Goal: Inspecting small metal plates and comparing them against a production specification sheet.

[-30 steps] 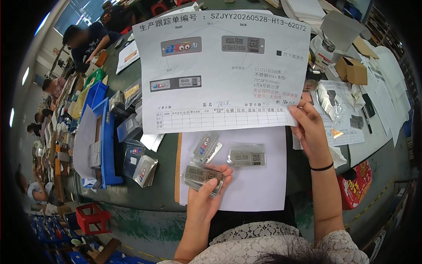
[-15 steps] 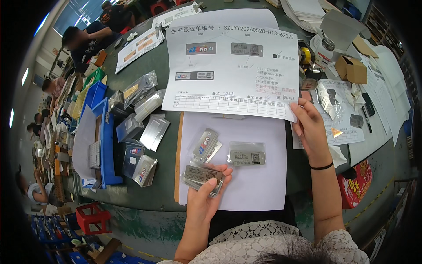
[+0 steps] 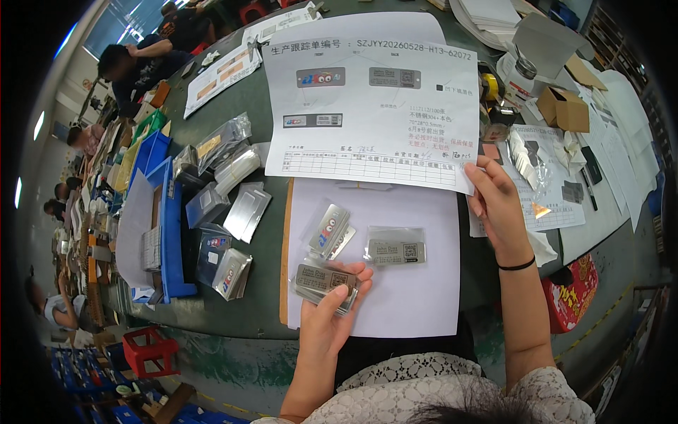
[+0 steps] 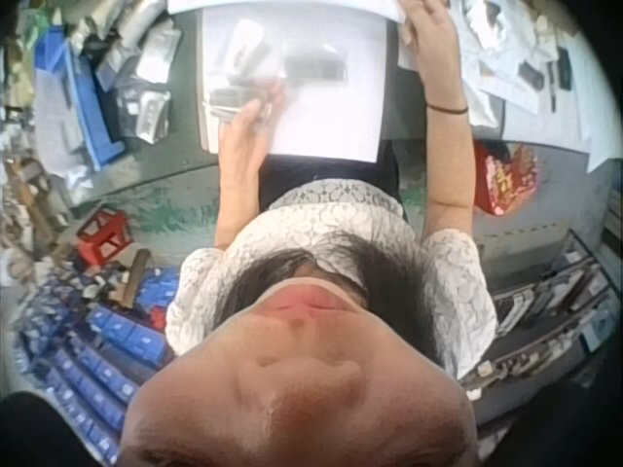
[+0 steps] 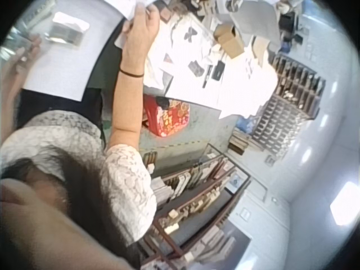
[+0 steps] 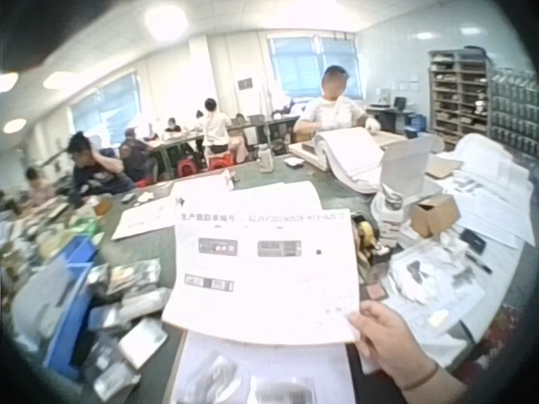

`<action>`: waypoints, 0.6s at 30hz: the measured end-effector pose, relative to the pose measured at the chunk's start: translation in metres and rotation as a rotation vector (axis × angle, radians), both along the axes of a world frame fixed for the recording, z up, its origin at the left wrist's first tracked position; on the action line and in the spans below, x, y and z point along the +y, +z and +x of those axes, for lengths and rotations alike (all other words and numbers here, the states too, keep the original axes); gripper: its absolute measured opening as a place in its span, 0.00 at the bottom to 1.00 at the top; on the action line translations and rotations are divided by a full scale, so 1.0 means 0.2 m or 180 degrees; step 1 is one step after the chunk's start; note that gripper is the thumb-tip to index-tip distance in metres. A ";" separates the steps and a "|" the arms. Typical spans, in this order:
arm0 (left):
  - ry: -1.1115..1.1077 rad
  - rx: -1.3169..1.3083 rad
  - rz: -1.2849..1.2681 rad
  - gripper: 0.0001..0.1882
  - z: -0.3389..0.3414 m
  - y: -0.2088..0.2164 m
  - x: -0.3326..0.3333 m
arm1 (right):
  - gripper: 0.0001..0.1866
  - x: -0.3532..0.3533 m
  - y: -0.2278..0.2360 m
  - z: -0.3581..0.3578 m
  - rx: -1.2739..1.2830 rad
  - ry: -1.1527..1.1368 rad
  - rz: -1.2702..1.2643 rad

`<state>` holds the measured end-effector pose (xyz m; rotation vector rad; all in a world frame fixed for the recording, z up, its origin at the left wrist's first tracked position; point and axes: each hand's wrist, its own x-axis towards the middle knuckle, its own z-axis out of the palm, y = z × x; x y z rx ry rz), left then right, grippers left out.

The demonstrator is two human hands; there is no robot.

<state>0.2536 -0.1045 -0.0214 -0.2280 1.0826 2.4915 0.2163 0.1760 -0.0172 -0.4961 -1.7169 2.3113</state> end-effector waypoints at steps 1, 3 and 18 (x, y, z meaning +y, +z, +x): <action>-0.0004 0.0006 -0.0012 0.19 0.00 0.00 0.00 | 0.13 0.00 0.00 0.00 -0.0006 0.0002 0.0012; -0.0005 0.0021 0.0003 0.19 0.00 0.00 0.00 | 0.13 -0.01 0.01 0.00 0.0007 -0.0005 0.0005; 0.0005 0.0007 0.0030 0.19 0.00 0.00 0.00 | 0.12 0.00 0.00 0.00 -0.0017 0.0007 -0.0002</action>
